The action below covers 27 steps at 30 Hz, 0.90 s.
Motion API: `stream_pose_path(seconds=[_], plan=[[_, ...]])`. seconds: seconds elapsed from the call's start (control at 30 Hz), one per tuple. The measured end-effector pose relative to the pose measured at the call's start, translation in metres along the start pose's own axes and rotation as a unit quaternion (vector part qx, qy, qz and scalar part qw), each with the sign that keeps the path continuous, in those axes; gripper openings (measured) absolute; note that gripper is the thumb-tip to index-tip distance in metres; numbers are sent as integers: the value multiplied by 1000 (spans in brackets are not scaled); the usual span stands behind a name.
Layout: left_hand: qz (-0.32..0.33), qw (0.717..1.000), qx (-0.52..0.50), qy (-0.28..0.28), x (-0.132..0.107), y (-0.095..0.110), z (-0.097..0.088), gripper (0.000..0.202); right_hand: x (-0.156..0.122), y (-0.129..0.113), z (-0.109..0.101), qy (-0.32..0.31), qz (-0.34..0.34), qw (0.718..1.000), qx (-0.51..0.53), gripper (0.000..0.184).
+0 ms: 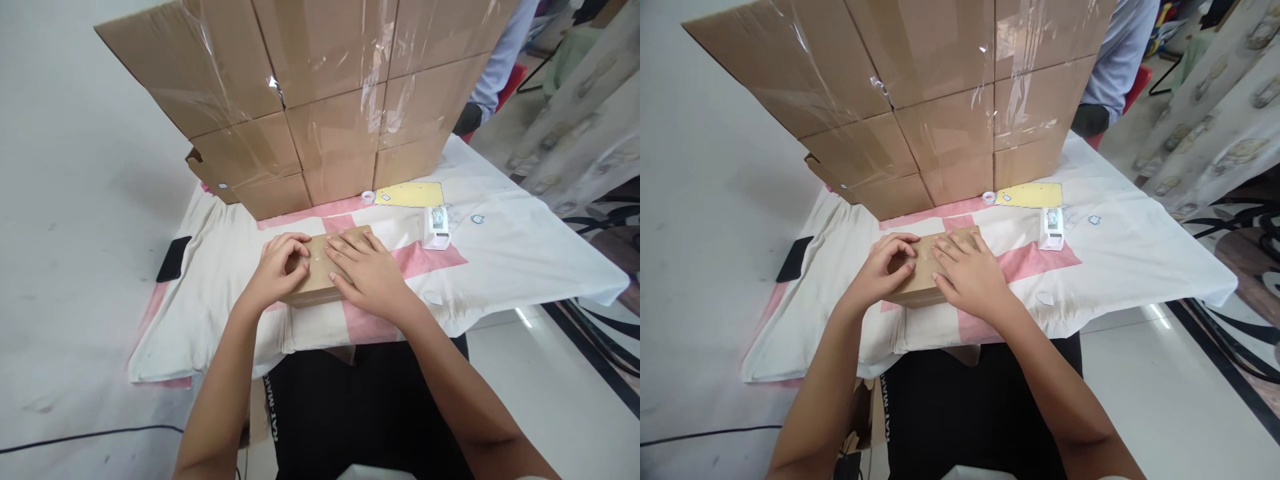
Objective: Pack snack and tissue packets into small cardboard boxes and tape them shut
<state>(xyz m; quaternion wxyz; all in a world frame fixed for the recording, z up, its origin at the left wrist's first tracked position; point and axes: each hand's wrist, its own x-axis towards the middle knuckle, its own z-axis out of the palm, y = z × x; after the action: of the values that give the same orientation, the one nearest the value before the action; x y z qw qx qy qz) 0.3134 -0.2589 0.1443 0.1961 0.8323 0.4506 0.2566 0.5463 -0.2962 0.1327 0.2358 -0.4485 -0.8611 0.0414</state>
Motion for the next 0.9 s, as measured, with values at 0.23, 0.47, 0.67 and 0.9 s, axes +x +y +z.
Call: stream_pose_path(seconds=[0.23, 0.47, 0.67, 0.9], plan=[[-19, 998, 55, -20, -4, 0, 2, 45, -1, 0, 0, -1, -1, 1000, -6, 45], [-66, 996, 49, -35, 2, 0, 3, 48, 0, 0, -1, -2, -2, 1000, -16, 44], [-85, 995, 29, -38, 6, -4, 2, 48, 1, -2, -1, -7, 5, 1000, -17, 44], [-58, 982, -82, -159, 5, -13, -20, 77, 1, -4, -2, -11, 18, 1000, -13, 45]])
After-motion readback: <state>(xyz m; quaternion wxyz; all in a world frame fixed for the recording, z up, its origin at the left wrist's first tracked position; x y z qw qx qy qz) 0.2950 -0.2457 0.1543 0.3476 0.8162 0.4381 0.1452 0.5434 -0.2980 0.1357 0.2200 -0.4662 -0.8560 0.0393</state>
